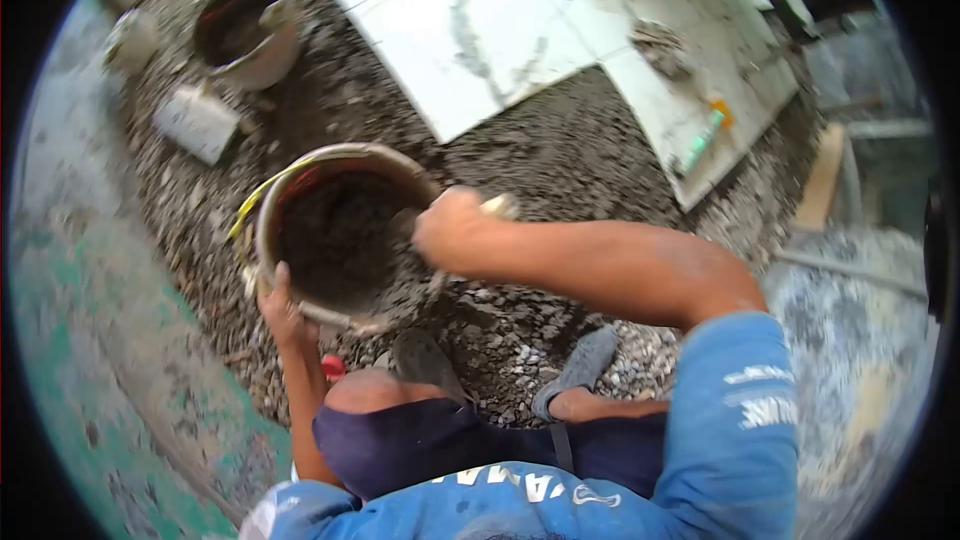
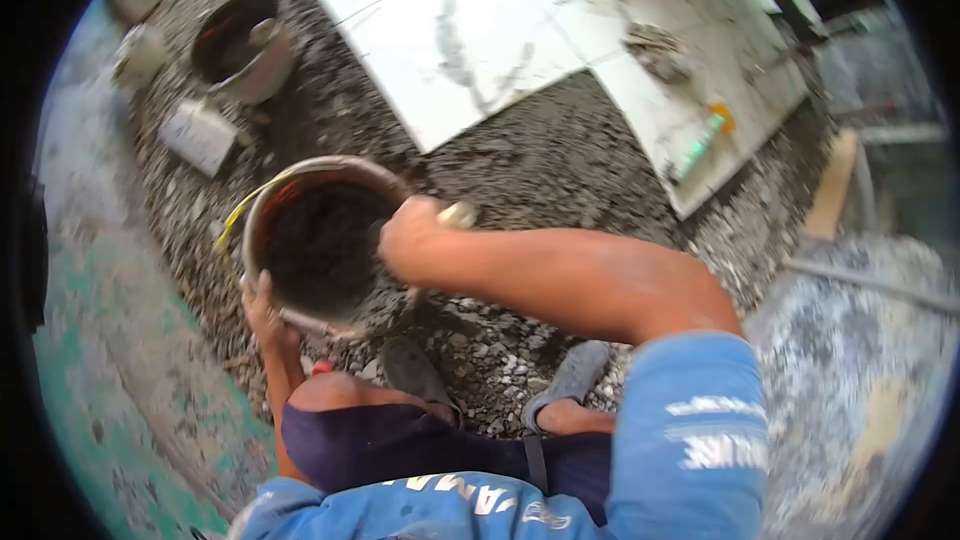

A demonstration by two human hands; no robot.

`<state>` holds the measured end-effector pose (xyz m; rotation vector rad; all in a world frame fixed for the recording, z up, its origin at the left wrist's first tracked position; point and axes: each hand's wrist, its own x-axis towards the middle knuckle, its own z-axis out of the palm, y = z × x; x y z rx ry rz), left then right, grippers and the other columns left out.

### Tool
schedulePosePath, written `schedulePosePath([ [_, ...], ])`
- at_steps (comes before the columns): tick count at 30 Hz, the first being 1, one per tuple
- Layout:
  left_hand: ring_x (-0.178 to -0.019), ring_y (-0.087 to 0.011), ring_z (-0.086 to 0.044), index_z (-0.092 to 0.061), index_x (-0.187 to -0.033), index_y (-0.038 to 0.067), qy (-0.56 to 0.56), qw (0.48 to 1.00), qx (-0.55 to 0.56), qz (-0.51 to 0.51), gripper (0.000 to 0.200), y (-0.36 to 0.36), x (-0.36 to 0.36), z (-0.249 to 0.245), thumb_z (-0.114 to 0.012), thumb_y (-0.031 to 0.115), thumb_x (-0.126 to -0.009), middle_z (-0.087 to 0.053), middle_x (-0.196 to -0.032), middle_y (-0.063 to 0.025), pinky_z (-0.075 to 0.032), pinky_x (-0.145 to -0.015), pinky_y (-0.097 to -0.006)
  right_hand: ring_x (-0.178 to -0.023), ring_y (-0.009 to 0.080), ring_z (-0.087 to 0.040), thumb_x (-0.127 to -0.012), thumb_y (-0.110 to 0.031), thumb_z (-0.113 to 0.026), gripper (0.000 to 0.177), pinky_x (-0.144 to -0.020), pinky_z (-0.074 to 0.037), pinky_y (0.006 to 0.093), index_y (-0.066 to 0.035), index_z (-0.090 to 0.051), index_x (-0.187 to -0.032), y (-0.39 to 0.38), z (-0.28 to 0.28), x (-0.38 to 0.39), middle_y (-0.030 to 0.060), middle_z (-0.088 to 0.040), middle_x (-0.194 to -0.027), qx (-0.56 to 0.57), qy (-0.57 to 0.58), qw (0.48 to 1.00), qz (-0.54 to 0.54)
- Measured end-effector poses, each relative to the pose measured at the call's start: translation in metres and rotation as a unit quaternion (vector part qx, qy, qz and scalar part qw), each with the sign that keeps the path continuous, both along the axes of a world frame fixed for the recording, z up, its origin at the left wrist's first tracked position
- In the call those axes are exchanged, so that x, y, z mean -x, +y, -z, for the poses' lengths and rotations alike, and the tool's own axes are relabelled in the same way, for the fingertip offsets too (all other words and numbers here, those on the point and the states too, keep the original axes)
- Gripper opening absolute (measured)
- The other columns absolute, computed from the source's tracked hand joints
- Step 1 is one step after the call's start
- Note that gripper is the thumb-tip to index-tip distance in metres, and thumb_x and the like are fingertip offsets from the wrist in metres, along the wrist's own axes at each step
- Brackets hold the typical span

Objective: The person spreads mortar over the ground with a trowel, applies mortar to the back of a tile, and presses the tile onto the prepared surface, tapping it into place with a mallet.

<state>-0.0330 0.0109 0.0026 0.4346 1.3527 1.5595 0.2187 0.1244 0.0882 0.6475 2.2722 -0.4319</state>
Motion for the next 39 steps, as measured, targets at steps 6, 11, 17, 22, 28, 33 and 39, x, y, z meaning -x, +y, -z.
schedulePosePath([
  [6, -0.097, -0.0194, -0.061, -0.048, -0.13, 0.002, -0.001, 1.0, -0.016, -0.027, 0.038, -0.007, -0.012, 0.011, -0.059, 0.012, -0.095, -0.061, -0.114, -0.0092, -0.053, -0.084, -0.0343, -0.086, 0.0308, -0.07, -0.081, -0.016, -0.058, 0.023, -0.07, -0.056, 0.0433, -0.002, -0.073, -0.093, -0.062, 0.046, 0.004, 0.0167, -0.071, -0.094, 0.113, 0.179, 0.947, 0.241],
  [11, -0.092, -0.0161, -0.059, -0.052, -0.121, 0.004, 0.022, 0.999, 0.015, -0.023, 0.032, -0.003, -0.024, -0.006, -0.059, 0.022, -0.096, -0.06, -0.104, -0.0061, -0.051, -0.08, -0.0312, -0.087, 0.0371, -0.067, -0.084, -0.027, -0.058, 0.027, -0.071, -0.055, 0.0462, -0.003, -0.07, -0.089, -0.068, 0.066, 0.0, 0.0198, -0.069, -0.092, 0.174, 0.223, 0.909, 0.306],
  [17, -0.099, -0.0174, -0.054, -0.045, -0.126, -0.002, 0.354, 0.931, 0.011, 0.089, 0.046, -0.019, 0.014, 0.025, -0.039, 0.037, -0.103, -0.056, -0.114, -0.0116, -0.046, -0.091, -0.0306, -0.089, 0.0401, -0.063, -0.088, -0.035, -0.055, 0.036, -0.076, -0.049, 0.0488, -0.001, -0.063, -0.098, -0.082, 0.086, -0.024, 0.0218, -0.066, -0.092, 0.244, 0.314, 0.844, 0.359],
  [22, -0.113, -0.0185, -0.05, -0.04, -0.133, -0.006, 0.27, 0.954, 0.021, 0.131, 0.047, -0.024, 0.027, 0.02, -0.033, 0.031, -0.105, -0.049, -0.13, -0.0177, -0.043, -0.099, -0.0319, -0.088, 0.0397, -0.062, -0.088, -0.041, -0.057, 0.041, -0.077, -0.049, 0.0466, -0.002, -0.063, -0.098, -0.095, 0.078, -0.092, 0.0217, -0.066, -0.092, 0.243, 0.348, 0.795, 0.433],
  [28, -0.122, -0.0361, -0.049, -0.033, -0.137, -0.013, 0.503, 0.845, 0.017, 0.183, 0.055, -0.029, 0.062, 0.037, -0.046, 0.022, -0.096, -0.049, -0.132, -0.0273, -0.038, -0.103, -0.0406, -0.086, 0.0334, -0.065, -0.088, -0.034, -0.055, 0.042, -0.079, -0.051, 0.0386, -0.001, -0.061, -0.112, -0.135, 0.014, -0.223, 0.0201, -0.066, -0.096, 0.122, 0.281, 0.724, 0.618],
  [33, -0.122, -0.0351, -0.049, -0.034, -0.14, -0.009, 0.265, 0.96, 0.066, 0.056, 0.057, -0.016, 0.045, 0.032, -0.045, 0.028, -0.098, -0.044, -0.137, -0.0254, -0.042, -0.103, -0.0444, -0.078, 0.0343, -0.064, -0.088, -0.028, -0.056, 0.033, -0.073, -0.051, 0.0385, 0.002, -0.059, -0.102, -0.178, 0.001, -0.281, 0.019, -0.066, -0.084, -0.096, 0.216, 0.62, 0.748],
  [39, -0.121, -0.0317, -0.05, -0.037, -0.14, -0.004, 0.195, 0.976, 0.062, 0.074, 0.055, -0.016, 0.052, 0.04, -0.039, 0.034, -0.101, -0.044, -0.137, -0.0209, -0.044, -0.102, -0.0445, -0.088, 0.0403, -0.062, -0.091, -0.027, -0.054, 0.028, -0.075, -0.049, 0.0503, -0.001, -0.053, -0.101, -0.17, 0.113, -0.323, 0.0225, -0.063, -0.098, -0.355, 0.013, 0.568, 0.743],
])
